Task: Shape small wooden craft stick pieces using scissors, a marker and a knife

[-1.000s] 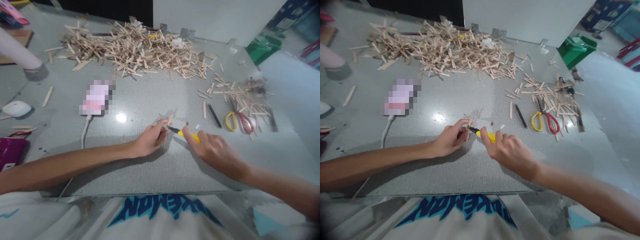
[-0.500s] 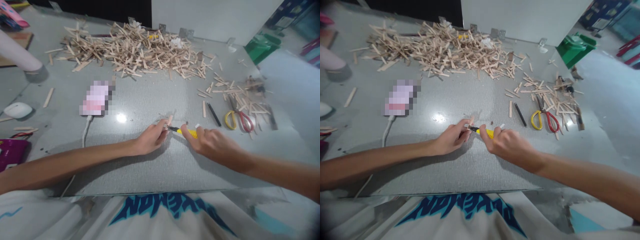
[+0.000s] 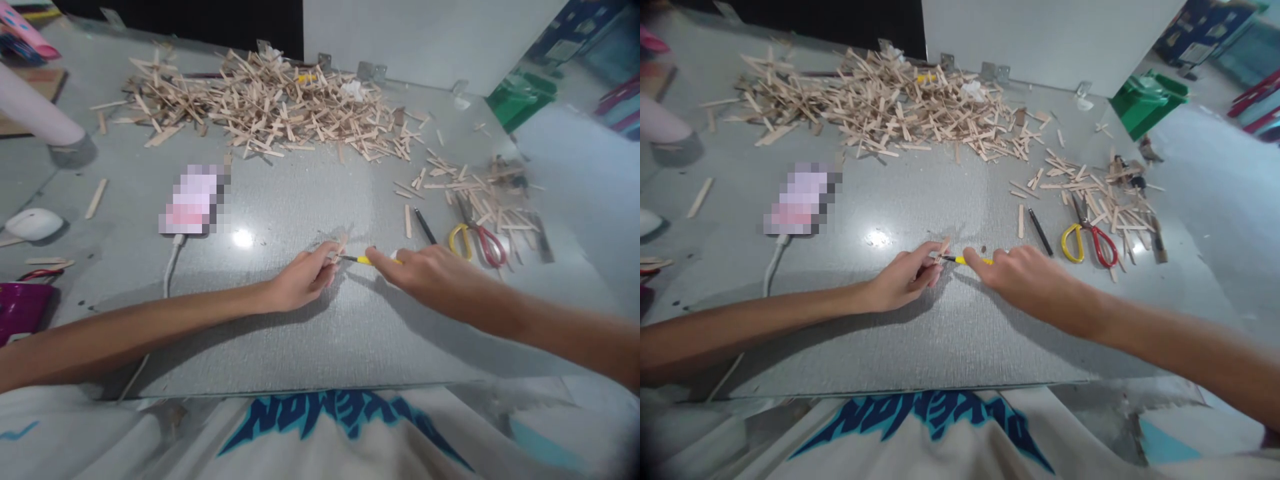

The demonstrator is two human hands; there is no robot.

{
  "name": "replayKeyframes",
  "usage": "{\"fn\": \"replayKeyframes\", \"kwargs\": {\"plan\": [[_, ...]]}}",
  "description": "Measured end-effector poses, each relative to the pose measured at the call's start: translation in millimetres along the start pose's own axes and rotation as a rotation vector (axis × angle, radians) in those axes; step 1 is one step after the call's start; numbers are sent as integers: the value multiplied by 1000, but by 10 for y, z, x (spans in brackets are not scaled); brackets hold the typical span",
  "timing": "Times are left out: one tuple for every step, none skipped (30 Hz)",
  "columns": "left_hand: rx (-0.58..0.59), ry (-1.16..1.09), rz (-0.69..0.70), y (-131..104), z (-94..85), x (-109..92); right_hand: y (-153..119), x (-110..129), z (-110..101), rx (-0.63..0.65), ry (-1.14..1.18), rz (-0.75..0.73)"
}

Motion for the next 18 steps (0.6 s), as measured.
{"fn": "replayKeyframes", "kwargs": {"plan": [[7, -7, 4, 0, 0, -6, 4, -35, 25, 0, 70, -10], [15, -16, 7, 1, -1, -13, 20, -95, 54, 6, 170, -16], [23, -27, 7, 1, -2, -21, 43, -174, 67, -7, 275, -16], [26, -37, 7, 1, -7, -30, 70, -256, 79, -13, 379, -14], [27, -47, 9, 1, -15, -43, 95, -329, 88, -12, 478, -13], [23, -56, 12, 0, -26, -59, 117, -389, 92, -11, 566, -11], [19, -62, 15, -1, -37, -76, 134, -430, 96, -5, 641, -12], [14, -67, 19, -2, -49, -95, 146, -455, 99, -1, 702, -11], [11, -73, 27, -2, -59, -115, 154, -469, 103, -2, 751, -8], [10, -81, 35, -1, -65, -134, 159, -474, 112, -4, 790, -4], [12, -90, 39, 0, -69, -149, 162, -473, 127, -5, 821, 2], [12, -100, 41, 2, -73, -160, 164, -466, 153, 6, 846, 6], [11, -111, 42, 4, -76, -166, 165, -454, 186, 25, 868, 8], [7, -121, 41, 6, -80, -169, 164, -440, 217, 48, 886, 4], [0, -130, 41, 7, -84, -171, 162, -424, 243, 72, 898, -5], [-9, -138, 44, 8, -90, -173, 158, -413, 258, 85, 901, -14], [-16, -141, 49, 7, -94, -176, 151, -412, 255, 77, 895, -17], [-20, -141, 52, 5, -95, -178, 141, -420, 240, 51, 881, -11]]}}
Point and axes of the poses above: each hand's wrist, its own y-axis towards the middle knuckle, its own z-axis out of the palm, x = y × z, the point moved 7 cm from there along y, towards the middle knuckle, and after that the axes turned 8 degrees about y, right-handed, at the moved point
